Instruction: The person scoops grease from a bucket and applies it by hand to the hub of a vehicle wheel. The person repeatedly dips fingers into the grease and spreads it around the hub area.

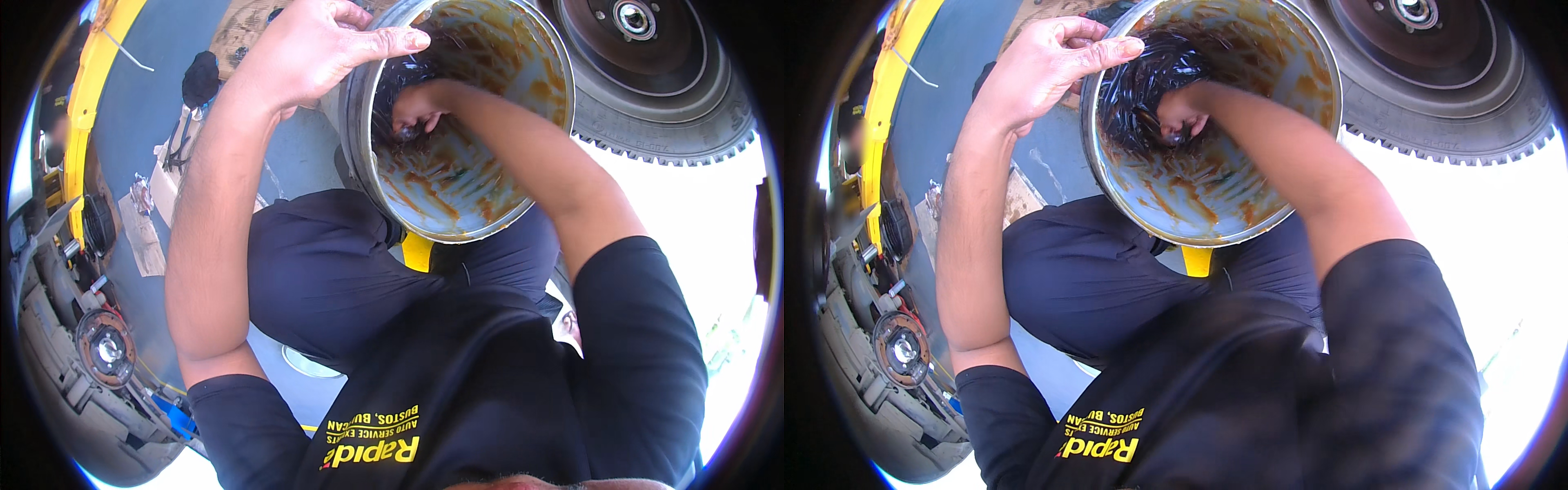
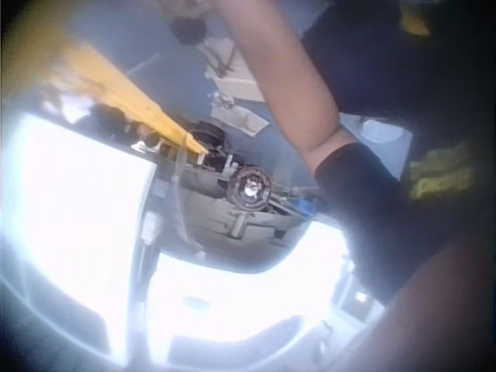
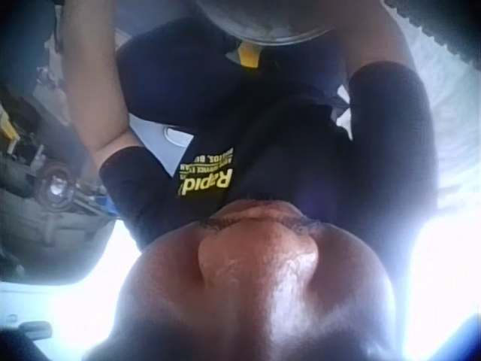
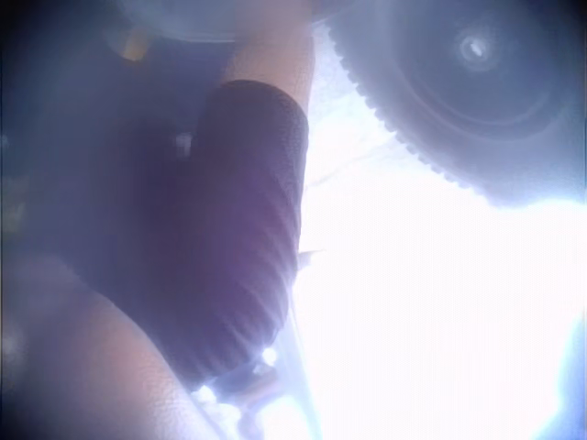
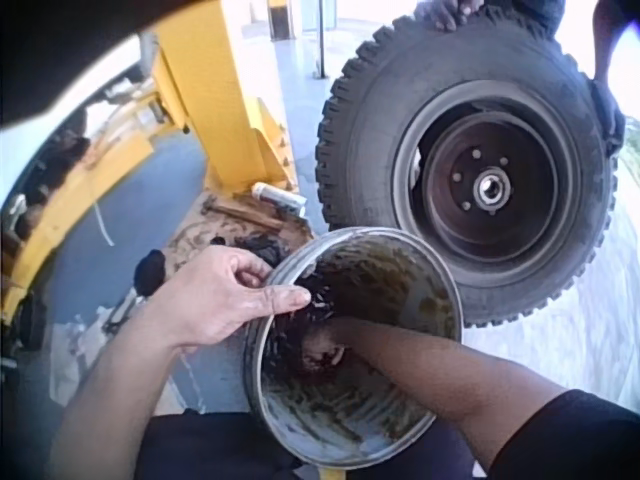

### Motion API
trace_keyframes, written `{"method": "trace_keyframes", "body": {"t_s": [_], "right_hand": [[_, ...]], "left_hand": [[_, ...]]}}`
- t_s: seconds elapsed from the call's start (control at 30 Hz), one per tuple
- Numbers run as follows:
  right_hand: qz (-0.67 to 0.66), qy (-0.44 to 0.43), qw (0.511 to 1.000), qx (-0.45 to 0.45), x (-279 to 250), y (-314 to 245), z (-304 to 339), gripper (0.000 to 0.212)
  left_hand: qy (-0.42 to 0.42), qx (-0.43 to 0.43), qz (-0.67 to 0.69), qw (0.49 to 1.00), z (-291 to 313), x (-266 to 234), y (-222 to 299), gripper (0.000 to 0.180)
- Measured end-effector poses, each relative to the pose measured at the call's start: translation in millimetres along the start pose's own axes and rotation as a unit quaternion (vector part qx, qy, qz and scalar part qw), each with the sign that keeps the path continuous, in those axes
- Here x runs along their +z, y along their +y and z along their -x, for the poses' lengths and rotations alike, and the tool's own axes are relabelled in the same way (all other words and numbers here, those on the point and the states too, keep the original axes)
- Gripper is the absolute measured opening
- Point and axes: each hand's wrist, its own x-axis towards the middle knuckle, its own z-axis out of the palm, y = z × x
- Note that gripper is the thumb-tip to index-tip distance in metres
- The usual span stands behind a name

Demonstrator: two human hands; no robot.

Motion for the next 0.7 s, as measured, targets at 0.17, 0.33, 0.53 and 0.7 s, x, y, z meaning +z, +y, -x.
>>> {"method": "trace_keyframes", "body": {"t_s": [0.17, 0.33, 0.53, 0.7], "right_hand": [[-0.252, 0.058, 0.956, -0.136, -23.0, 23.3, 120.5, 0.050], [-0.432, 0.054, 0.829, -0.351, 26.0, 38.6, 222.1, 0.050], [-0.518, 0.250, 0.592, -0.564, 3.8, 127.6, 321.4, 0.051], [-0.250, 0.701, 0.638, -0.196, -67.1, 191.6, 346.0, 0.063]], "left_hand": [[-0.008, 0.011, 0.015, 1.000, -7.5, -0.7, 5.0, 0.066], [0.029, 0.020, 0.032, 0.999, -6.9, 6.3, 6.6, 0.054], [-0.001, -0.037, 0.120, 0.992, -5.0, -5.8, 13.8, 0.042], [-0.017, -0.049, 0.132, 0.990, -8.0, -4.1, 15.6, 0.042]]}}
